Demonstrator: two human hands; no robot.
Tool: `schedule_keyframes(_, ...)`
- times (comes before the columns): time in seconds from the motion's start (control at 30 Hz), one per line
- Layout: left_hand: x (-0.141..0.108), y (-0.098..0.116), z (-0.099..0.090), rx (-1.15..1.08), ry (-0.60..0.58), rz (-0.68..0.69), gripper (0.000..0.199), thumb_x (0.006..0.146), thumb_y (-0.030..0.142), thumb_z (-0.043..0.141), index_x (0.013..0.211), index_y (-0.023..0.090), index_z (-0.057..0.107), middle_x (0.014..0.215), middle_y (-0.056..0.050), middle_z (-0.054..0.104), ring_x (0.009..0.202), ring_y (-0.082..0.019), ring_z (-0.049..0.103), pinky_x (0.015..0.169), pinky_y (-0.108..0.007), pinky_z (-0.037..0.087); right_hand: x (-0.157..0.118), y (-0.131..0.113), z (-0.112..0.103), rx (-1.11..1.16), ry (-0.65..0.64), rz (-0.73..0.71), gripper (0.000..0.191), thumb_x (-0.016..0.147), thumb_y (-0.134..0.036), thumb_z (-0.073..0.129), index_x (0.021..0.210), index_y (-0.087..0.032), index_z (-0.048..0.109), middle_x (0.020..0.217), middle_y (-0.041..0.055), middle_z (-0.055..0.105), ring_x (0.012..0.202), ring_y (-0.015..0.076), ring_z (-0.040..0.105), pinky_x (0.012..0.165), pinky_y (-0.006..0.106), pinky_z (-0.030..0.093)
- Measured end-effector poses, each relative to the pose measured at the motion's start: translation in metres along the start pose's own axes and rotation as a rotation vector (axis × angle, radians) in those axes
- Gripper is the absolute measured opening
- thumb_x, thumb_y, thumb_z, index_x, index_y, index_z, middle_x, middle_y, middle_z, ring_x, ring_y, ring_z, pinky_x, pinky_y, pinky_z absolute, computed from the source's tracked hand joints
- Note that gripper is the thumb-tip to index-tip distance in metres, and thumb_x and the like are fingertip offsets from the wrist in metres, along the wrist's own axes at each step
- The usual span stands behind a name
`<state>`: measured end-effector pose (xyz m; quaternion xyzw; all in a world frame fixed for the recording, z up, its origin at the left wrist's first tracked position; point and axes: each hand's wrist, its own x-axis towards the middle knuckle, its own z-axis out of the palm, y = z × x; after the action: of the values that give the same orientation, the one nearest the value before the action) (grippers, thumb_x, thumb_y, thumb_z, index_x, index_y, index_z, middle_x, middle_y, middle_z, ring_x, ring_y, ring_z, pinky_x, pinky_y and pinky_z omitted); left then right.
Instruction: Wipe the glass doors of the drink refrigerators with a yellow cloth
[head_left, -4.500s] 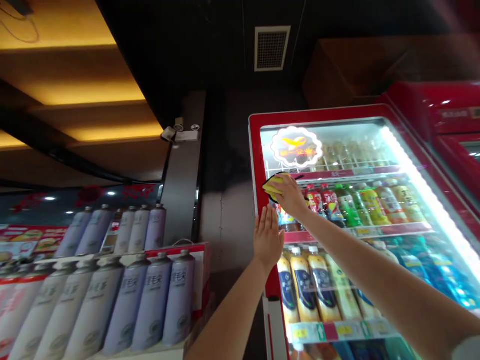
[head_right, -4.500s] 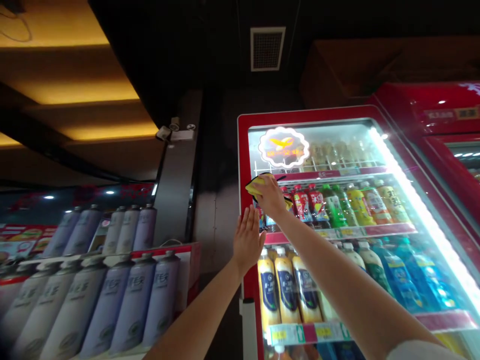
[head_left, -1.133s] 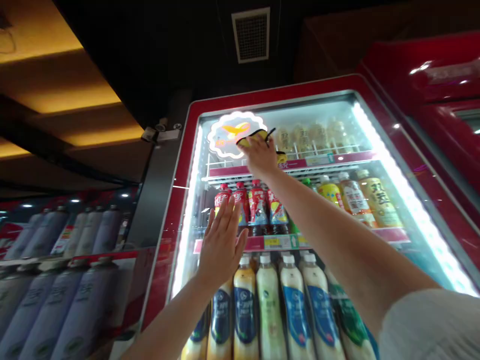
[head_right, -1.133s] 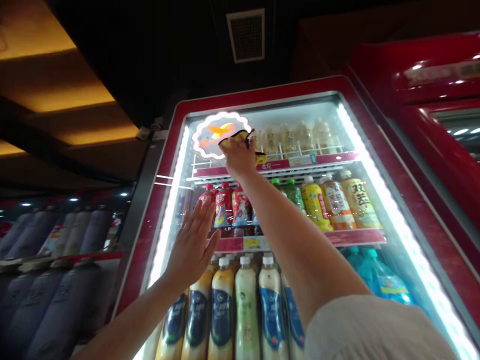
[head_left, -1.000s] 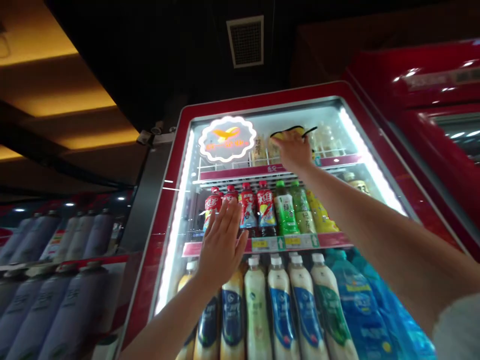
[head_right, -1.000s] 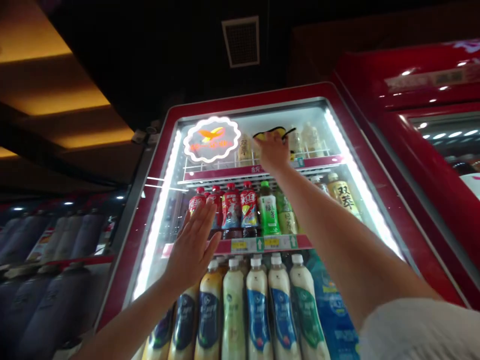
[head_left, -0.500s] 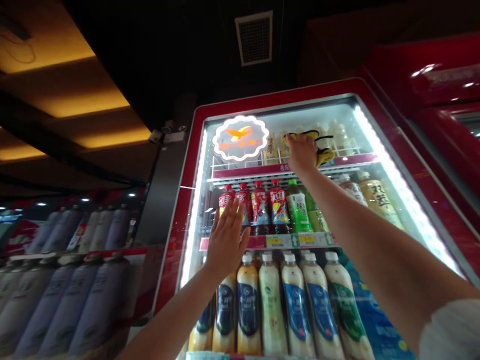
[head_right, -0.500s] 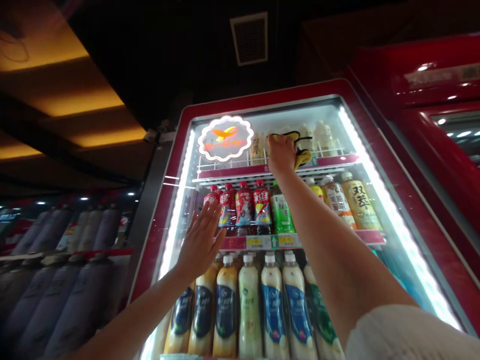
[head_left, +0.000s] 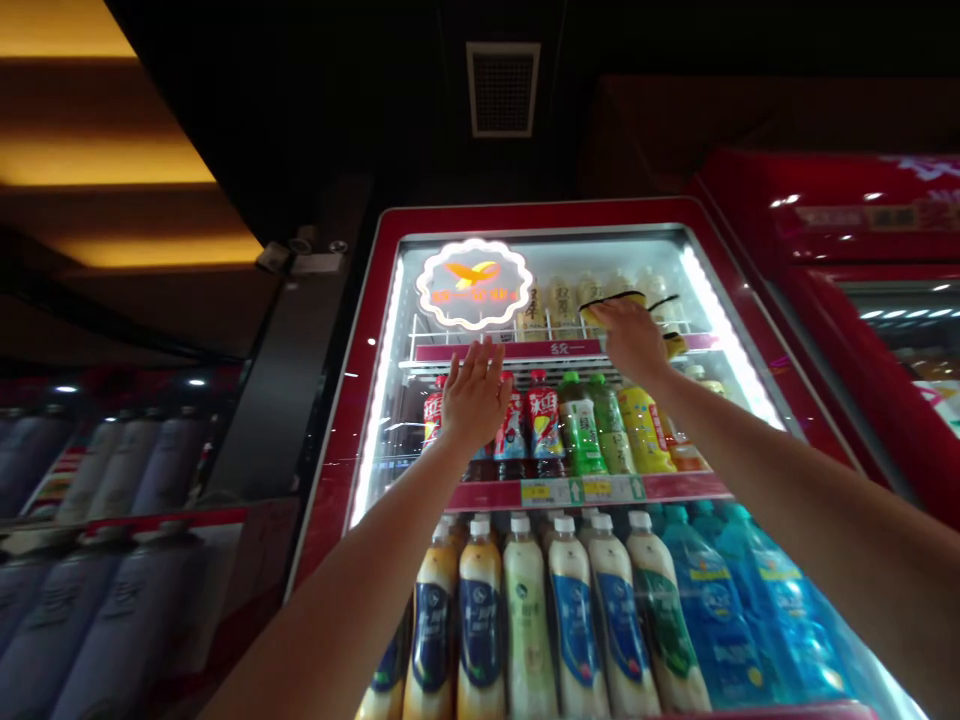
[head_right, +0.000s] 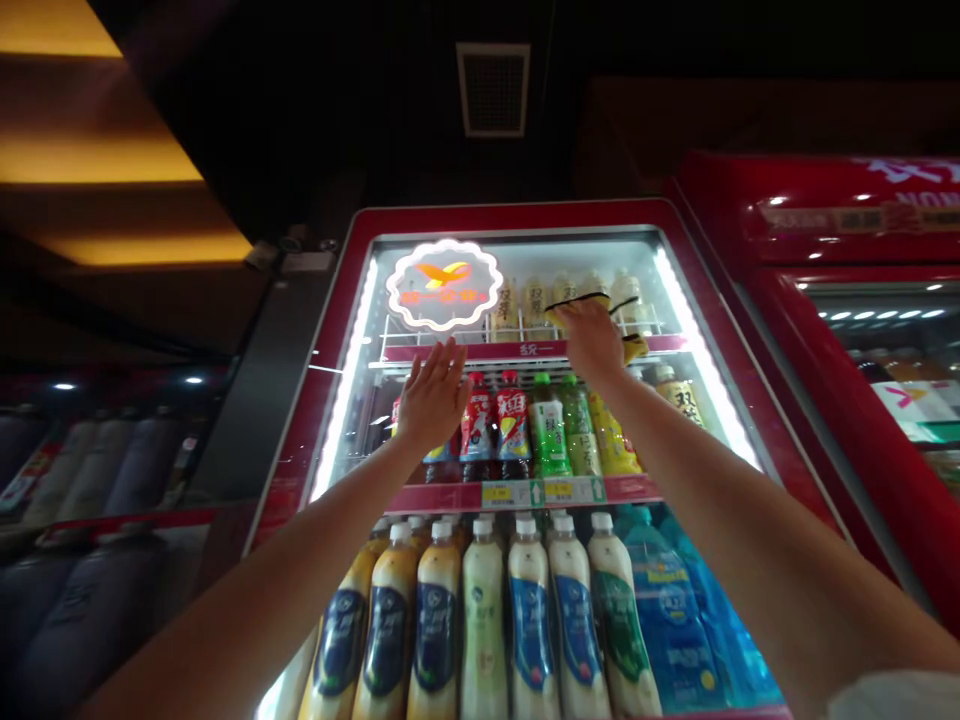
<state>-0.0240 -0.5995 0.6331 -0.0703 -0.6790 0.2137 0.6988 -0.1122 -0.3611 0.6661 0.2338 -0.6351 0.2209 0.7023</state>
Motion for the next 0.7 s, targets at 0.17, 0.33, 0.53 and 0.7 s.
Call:
schedule_keyframes(0.17,-0.008,0.003,0.002,0.009,0.007,-0.019,0.058,0.104,0.036,0.029,0.157,0.014,0.040,0.165,-0.009,0.038,0.156,-0.027,0.029,0.129,-0.049,0.024,0.022,-0.065,0.026,0.015,0.023,-0.025,0.046,0.105,-0.032,0.039,0.144,-0.020,0.059,0.148,0.0120,0.057,0.135,0.0284,0.047,0.113,0.045,0.038)
schedule_keyframes(0.33,-0.005,0.002,0.003,0.022,-0.018,-0.013,0.059,0.105,0.036,0.028,0.158,0.011,0.038,0.166,-0.012,0.034,0.156,-0.029,0.029,0.128,-0.048,0.024,0.048,-0.074,0.032,0.087,-0.085,-0.291,0.047,0.101,-0.016,0.041,0.142,-0.023,0.061,0.154,0.0055,0.054,0.142,0.0269,0.040,0.114,0.041,0.036)
schedule_keyframes(0.53,-0.003,0.002,0.008,0.025,-0.023,-0.021,0.059,0.105,0.037,0.027,0.159,0.015,0.037,0.167,-0.010,0.033,0.156,-0.030,0.029,0.128,-0.052,0.024,0.007,0.004,0.003,-0.005,0.076,0.122,0.047,0.098,-0.014,0.041,0.138,-0.017,0.066,0.144,0.0175,0.059,0.130,0.0368,0.047,0.102,0.051,0.040)
schedule_keyframes(0.7,-0.001,0.001,0.008,0.039,-0.008,-0.001,0.059,0.104,0.037,0.027,0.157,0.014,0.039,0.166,-0.012,0.034,0.155,-0.030,0.030,0.126,-0.054,0.028,-0.017,-0.033,0.012,0.005,-0.039,-0.163,0.046,0.096,-0.018,0.047,0.137,-0.031,0.065,0.147,0.0058,0.059,0.132,0.0307,0.046,0.104,0.046,0.041)
